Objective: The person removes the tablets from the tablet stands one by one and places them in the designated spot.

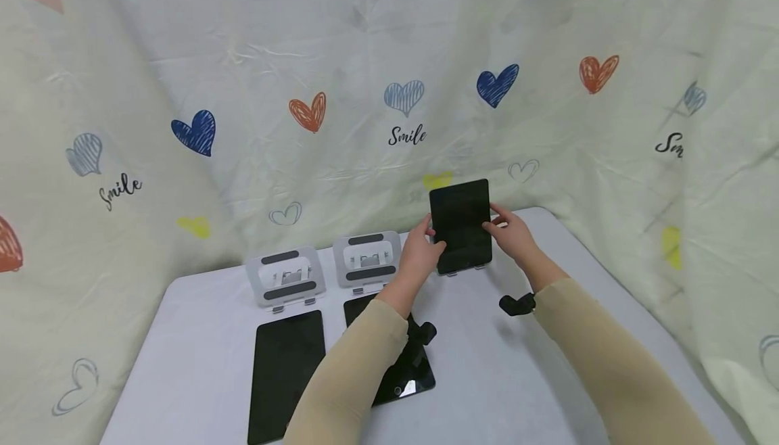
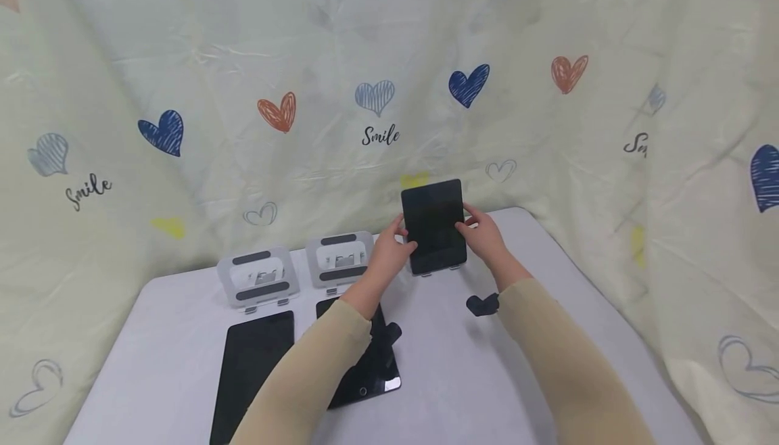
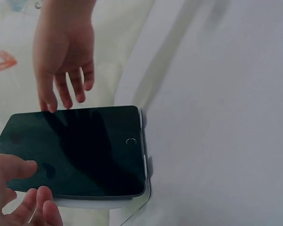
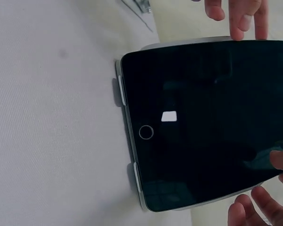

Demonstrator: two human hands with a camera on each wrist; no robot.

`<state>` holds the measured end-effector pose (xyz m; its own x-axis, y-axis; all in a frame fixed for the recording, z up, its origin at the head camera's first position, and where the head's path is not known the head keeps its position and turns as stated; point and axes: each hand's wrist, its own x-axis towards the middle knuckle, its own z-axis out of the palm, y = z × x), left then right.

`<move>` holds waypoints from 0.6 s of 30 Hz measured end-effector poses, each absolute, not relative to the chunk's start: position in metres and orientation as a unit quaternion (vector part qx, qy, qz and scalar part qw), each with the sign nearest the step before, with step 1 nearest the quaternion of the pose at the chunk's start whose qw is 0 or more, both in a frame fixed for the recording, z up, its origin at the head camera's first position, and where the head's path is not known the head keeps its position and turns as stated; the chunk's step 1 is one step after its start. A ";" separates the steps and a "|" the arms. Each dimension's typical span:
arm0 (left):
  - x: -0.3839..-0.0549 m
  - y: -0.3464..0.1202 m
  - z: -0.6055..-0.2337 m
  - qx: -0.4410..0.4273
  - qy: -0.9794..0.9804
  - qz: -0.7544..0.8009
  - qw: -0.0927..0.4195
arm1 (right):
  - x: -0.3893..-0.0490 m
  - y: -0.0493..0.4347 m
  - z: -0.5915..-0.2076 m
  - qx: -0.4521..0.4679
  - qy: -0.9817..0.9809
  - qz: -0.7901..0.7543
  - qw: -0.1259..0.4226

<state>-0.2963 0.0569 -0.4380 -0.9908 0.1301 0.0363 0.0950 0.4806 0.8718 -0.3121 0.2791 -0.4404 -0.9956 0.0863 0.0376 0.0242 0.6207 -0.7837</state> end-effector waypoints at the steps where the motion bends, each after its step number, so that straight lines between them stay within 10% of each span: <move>1: -0.296 0.057 -0.438 0.066 0.858 0.508 0.018 | -0.312 0.280 -0.441 -0.029 -0.900 0.434 0.037; 18: -0.299 0.056 -0.459 0.077 0.859 0.505 -0.048 | -0.311 0.290 -0.458 0.006 -0.891 0.444 0.095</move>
